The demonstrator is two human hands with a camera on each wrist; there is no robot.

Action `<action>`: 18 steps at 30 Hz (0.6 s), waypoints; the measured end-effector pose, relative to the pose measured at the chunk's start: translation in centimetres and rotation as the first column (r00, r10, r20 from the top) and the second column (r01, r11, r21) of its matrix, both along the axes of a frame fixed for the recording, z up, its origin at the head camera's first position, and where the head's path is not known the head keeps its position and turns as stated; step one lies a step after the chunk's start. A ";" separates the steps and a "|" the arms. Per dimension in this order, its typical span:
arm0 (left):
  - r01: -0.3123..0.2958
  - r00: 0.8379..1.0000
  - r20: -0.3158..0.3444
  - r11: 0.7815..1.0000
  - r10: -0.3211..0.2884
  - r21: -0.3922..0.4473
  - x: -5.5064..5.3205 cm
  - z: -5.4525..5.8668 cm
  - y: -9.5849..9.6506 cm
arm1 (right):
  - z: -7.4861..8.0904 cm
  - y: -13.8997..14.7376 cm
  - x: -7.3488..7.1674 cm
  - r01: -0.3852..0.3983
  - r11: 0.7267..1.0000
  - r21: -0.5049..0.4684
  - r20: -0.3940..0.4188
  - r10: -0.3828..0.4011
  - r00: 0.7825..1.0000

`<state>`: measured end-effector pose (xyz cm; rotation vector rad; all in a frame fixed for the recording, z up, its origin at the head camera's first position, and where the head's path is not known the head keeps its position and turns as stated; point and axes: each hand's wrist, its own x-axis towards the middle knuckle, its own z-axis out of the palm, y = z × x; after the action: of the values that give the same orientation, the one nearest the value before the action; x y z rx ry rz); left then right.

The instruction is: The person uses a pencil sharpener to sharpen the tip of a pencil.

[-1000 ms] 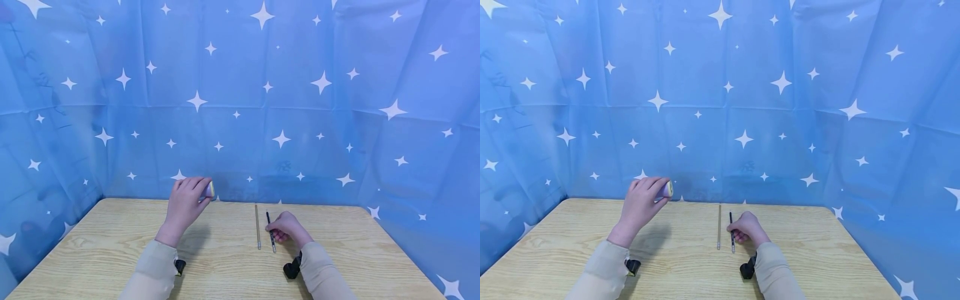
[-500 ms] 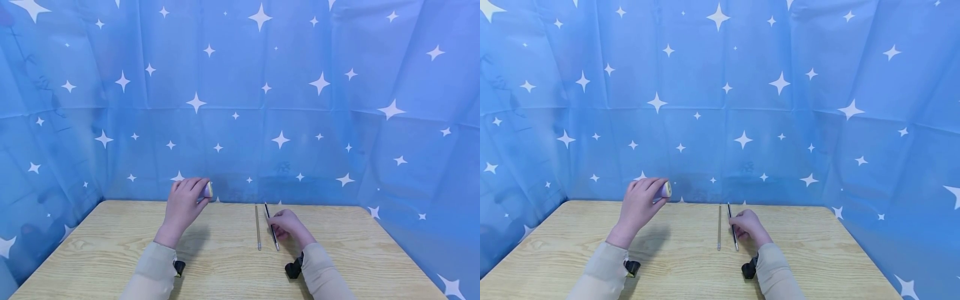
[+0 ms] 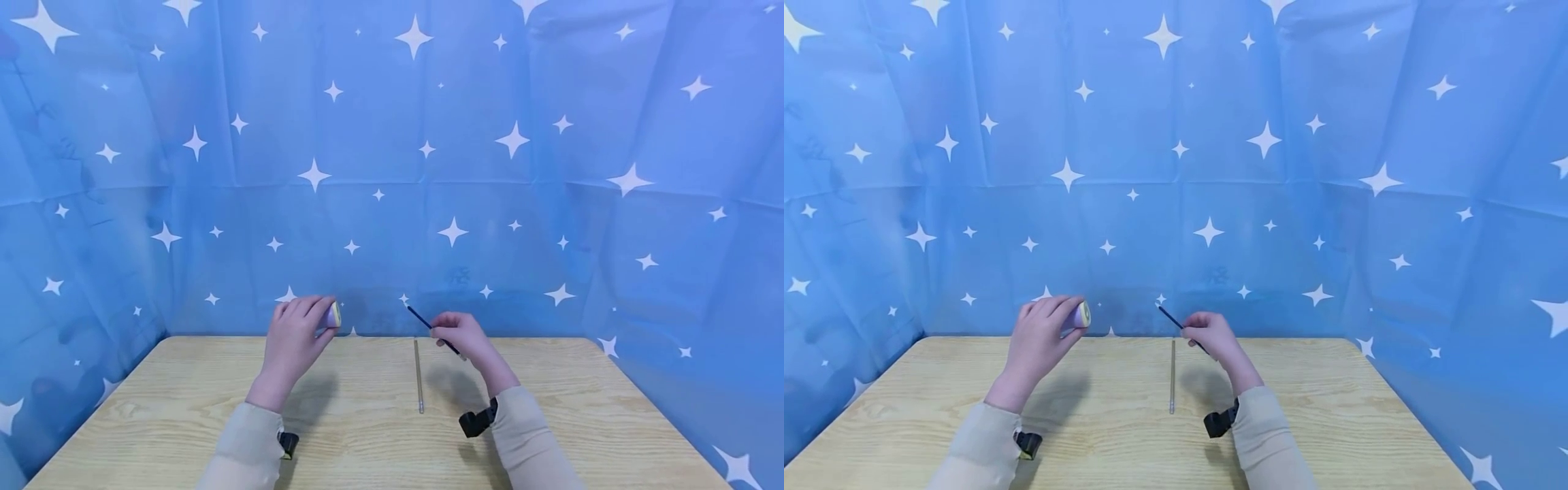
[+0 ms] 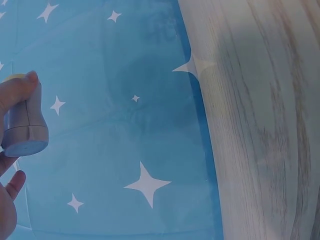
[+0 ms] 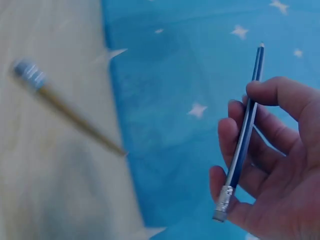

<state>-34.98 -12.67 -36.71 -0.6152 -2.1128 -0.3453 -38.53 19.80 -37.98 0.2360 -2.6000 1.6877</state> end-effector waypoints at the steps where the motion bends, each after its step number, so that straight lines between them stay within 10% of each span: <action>1: 0.000 1.000 0.000 1.000 0.000 0.001 0.0 -0.1 -0.1 | 0.4 -0.2 0.1 -0.004 1.000 0.005 -0.016 0.004 1.000; 18: 0.029 1.000 -0.007 0.999 -0.029 0.021 -0.1 -0.2 -0.3 | 2.1 -2.8 1.3 0.030 0.998 0.056 -0.241 -0.015 0.970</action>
<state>-35.11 -12.99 -36.93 -0.6346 -2.0927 -0.3808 -37.20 17.01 -35.91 0.3851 -2.4665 1.4723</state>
